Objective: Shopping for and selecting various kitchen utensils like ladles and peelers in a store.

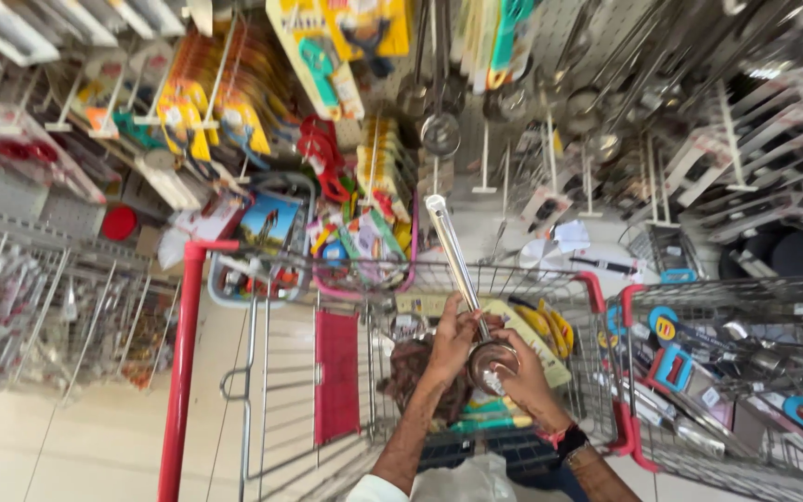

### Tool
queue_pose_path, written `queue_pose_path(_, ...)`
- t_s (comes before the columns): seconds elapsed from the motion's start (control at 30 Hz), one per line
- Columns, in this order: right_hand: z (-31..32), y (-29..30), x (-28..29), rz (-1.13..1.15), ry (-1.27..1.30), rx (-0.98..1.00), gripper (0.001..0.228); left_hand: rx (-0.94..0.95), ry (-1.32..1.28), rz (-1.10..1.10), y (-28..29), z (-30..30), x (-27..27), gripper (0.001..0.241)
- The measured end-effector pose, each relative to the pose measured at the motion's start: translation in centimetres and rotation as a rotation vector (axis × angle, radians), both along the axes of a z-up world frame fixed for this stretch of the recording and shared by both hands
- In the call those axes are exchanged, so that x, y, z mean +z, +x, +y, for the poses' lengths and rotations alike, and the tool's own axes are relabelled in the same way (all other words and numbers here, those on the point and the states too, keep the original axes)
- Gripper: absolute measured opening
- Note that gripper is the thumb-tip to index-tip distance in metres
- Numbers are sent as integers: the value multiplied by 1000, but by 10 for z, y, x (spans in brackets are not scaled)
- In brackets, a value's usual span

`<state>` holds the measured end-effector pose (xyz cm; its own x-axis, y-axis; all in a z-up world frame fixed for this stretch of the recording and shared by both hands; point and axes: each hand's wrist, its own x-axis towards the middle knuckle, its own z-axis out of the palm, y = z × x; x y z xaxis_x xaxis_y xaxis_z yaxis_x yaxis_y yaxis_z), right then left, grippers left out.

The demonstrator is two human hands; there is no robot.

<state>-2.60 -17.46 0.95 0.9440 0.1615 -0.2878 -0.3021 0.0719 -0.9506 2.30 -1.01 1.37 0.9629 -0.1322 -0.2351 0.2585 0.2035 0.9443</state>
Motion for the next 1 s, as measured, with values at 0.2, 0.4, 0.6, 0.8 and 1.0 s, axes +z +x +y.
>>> queue_pose_path(0.2,-15,65,49,-190,14,-88,35,-159,-245,-64,80,-22,44,20)
queue_pose_path(0.4,-50,165,109,-386,-118,-428,21,-169,-207,-303,170,-82,126,13)
queue_pose_path(0.6,-114,258,202,-712,-150,-555,23,-224,-287,-565,268,-162,213,10)
queue_pose_path(0.8,-184,333,304,-967,-127,-541,36,-259,-275,-838,339,-231,339,14)
queue_pose_path(1.0,-251,393,387,-1060,-157,-517,42,-171,-49,-1047,375,-283,445,25)
